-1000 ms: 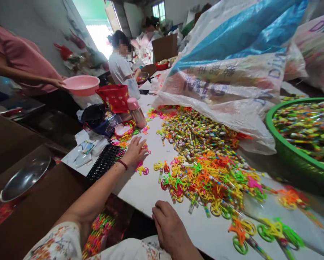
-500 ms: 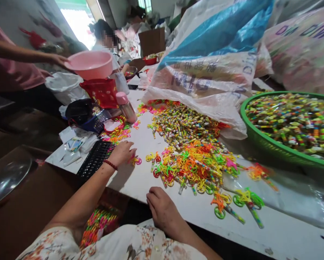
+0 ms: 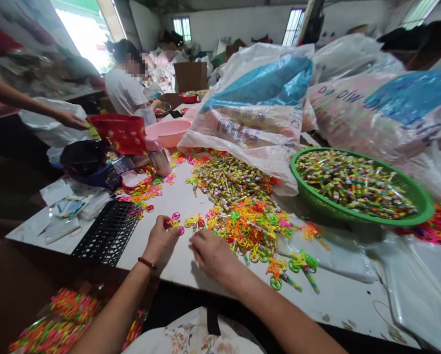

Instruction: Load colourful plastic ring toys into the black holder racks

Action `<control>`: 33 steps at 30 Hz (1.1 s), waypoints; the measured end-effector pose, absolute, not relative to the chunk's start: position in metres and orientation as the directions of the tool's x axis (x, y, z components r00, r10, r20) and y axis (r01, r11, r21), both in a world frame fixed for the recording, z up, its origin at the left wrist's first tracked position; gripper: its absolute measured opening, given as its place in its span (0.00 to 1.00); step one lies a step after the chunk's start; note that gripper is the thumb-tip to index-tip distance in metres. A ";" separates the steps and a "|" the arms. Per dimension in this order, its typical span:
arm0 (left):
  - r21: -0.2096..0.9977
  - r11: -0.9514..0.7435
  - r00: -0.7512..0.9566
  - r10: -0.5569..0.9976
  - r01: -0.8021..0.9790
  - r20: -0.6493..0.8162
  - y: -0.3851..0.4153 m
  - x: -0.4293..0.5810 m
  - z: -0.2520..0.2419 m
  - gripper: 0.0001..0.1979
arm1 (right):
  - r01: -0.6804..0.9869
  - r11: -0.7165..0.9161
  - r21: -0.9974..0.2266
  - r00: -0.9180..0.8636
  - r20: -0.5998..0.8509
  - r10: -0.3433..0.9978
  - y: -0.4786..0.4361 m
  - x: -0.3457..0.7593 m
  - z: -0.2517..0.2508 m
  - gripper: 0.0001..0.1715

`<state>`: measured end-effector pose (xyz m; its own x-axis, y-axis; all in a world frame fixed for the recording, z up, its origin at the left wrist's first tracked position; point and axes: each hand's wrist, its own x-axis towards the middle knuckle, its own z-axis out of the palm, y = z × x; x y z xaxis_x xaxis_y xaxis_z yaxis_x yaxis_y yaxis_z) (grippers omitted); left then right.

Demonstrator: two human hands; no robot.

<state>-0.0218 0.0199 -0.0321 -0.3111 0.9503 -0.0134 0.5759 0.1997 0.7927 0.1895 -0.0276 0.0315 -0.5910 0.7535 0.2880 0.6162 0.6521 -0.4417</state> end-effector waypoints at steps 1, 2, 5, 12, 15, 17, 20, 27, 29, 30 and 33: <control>0.884 0.203 -0.341 0.939 0.420 -0.053 0.019 -0.018 -0.031 0.18 | 0.688 0.633 -0.354 -0.582 0.251 0.773 -0.008 0.193 0.040 0.08; 0.951 0.189 -0.356 0.930 0.244 -0.094 0.018 -0.016 -0.030 0.19 | 0.755 0.604 -0.257 -0.565 0.212 0.797 0.013 0.196 0.046 0.08; 0.962 0.164 -0.313 0.922 -0.218 -0.228 0.014 -0.014 -0.024 0.22 | 0.880 0.475 0.003 -0.472 0.115 0.874 0.072 0.204 0.055 0.11; 0.816 0.244 -0.109 0.931 -0.524 -0.348 -0.001 -0.033 -0.017 0.26 | 0.874 0.485 -0.020 -0.485 0.022 0.874 0.139 0.203 0.038 0.06; 0.816 0.217 -0.130 0.934 -0.536 -0.333 -0.009 -0.036 -0.016 0.27 | 0.897 0.438 -0.056 -0.436 0.046 0.899 0.136 0.197 0.039 0.09; 0.818 0.196 -0.131 0.941 -0.540 -0.312 -0.013 -0.036 -0.014 0.28 | 0.912 0.391 -0.126 -0.382 0.090 0.920 0.121 0.191 0.043 0.13; 0.825 0.170 -0.106 0.958 -0.539 -0.266 -0.018 -0.034 -0.008 0.26 | 0.797 0.385 -0.465 -0.360 0.145 0.922 0.078 0.179 0.047 0.16; 0.780 0.197 -0.018 0.966 -0.594 -0.258 -0.034 -0.014 0.005 0.25 | 0.295 0.115 -0.948 -0.329 0.012 0.944 -0.024 0.170 0.015 0.20; 0.778 0.204 -0.018 0.964 -0.595 -0.266 -0.038 -0.004 0.007 0.25 | 0.228 0.052 -0.972 -0.287 -0.016 0.958 -0.037 0.171 0.006 0.22; 0.778 0.200 -0.023 0.964 -0.596 -0.266 -0.040 0.001 0.007 0.25 | 0.204 0.051 -0.978 -0.272 -0.007 0.962 -0.041 0.171 0.003 0.22; 0.795 0.167 -0.050 0.969 -0.584 -0.240 -0.045 0.015 0.010 0.23 | 0.178 0.084 -0.981 -0.251 0.037 0.967 -0.049 0.171 0.001 0.22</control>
<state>0.0149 -0.0454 0.0101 -0.0501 0.9694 -0.2405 -0.5835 0.1670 0.7947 0.1705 -0.0486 0.0007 -0.2506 0.9674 0.0370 0.1777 0.0836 -0.9805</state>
